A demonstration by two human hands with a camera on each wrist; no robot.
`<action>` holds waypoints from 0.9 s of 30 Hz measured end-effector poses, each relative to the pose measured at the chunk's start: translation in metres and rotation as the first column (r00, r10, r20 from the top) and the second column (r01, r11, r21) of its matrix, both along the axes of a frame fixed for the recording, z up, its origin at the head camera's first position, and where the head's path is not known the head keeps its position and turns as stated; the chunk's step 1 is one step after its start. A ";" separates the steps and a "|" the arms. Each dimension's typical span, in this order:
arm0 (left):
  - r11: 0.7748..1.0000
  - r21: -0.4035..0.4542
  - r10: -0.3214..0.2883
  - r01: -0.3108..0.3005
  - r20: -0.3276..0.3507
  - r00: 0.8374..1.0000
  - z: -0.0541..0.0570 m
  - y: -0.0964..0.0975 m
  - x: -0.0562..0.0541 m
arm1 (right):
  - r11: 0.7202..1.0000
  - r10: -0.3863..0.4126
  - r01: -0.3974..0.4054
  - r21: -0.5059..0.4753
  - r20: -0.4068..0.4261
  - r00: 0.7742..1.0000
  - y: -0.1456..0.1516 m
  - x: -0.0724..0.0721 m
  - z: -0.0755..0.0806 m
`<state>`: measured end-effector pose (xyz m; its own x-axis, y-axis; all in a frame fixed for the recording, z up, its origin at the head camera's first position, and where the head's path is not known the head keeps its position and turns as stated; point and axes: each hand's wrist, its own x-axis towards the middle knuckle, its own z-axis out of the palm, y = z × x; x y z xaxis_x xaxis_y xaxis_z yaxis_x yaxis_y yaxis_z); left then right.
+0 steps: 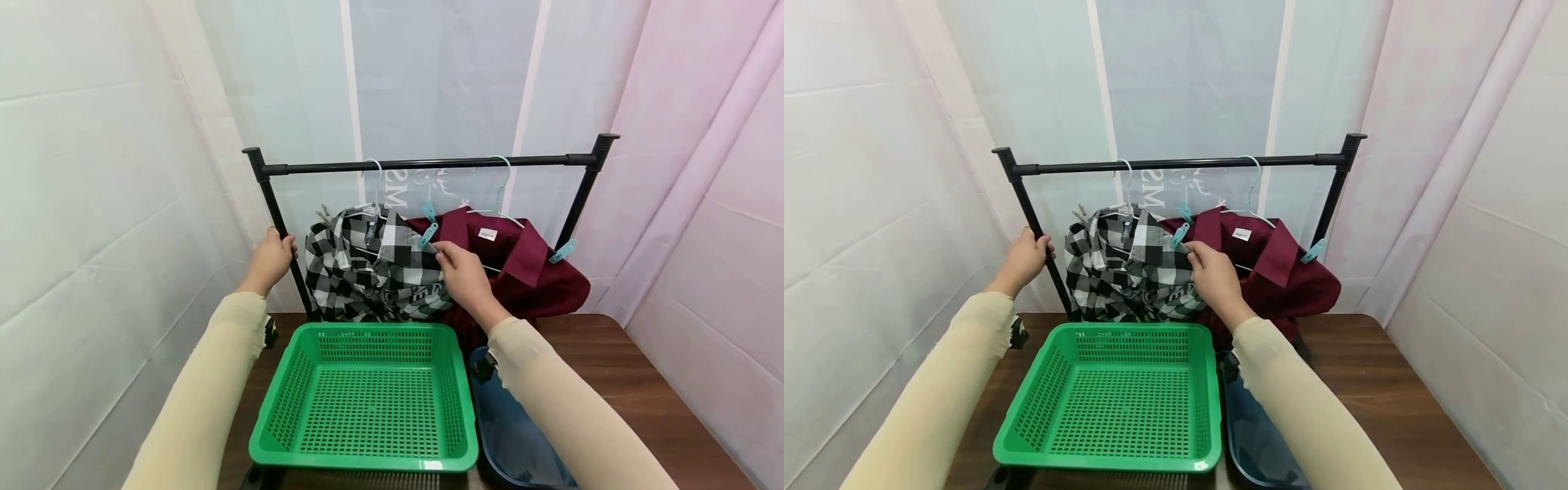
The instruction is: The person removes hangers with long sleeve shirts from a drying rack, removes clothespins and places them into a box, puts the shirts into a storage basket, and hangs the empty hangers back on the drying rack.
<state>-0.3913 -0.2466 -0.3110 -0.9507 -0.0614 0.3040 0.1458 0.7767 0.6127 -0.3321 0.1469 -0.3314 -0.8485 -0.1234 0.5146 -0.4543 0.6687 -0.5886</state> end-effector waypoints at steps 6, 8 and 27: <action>1.000 0.014 -0.018 0.018 0.020 1.000 -0.001 0.003 0.001 | 0.997 -0.064 0.070 0.040 -0.131 0.989 0.001 0.000 -0.001; 1.000 0.019 -0.024 0.024 0.028 0.999 -0.001 0.003 0.002 | 0.996 -0.071 0.079 0.041 -0.161 0.984 0.003 0.000 0.000; 0.999 0.012 -0.042 0.041 0.063 0.997 -0.001 0.012 -0.004 | 0.993 -0.105 0.117 0.019 -0.317 0.943 0.027 -0.003 0.022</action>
<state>-0.3949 -0.2348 -0.3122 -0.9697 -0.0243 0.2430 0.1388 0.7639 0.6303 -0.3353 0.1739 -0.3089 -0.6531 -0.0619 0.7547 -0.5342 0.7441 -0.4012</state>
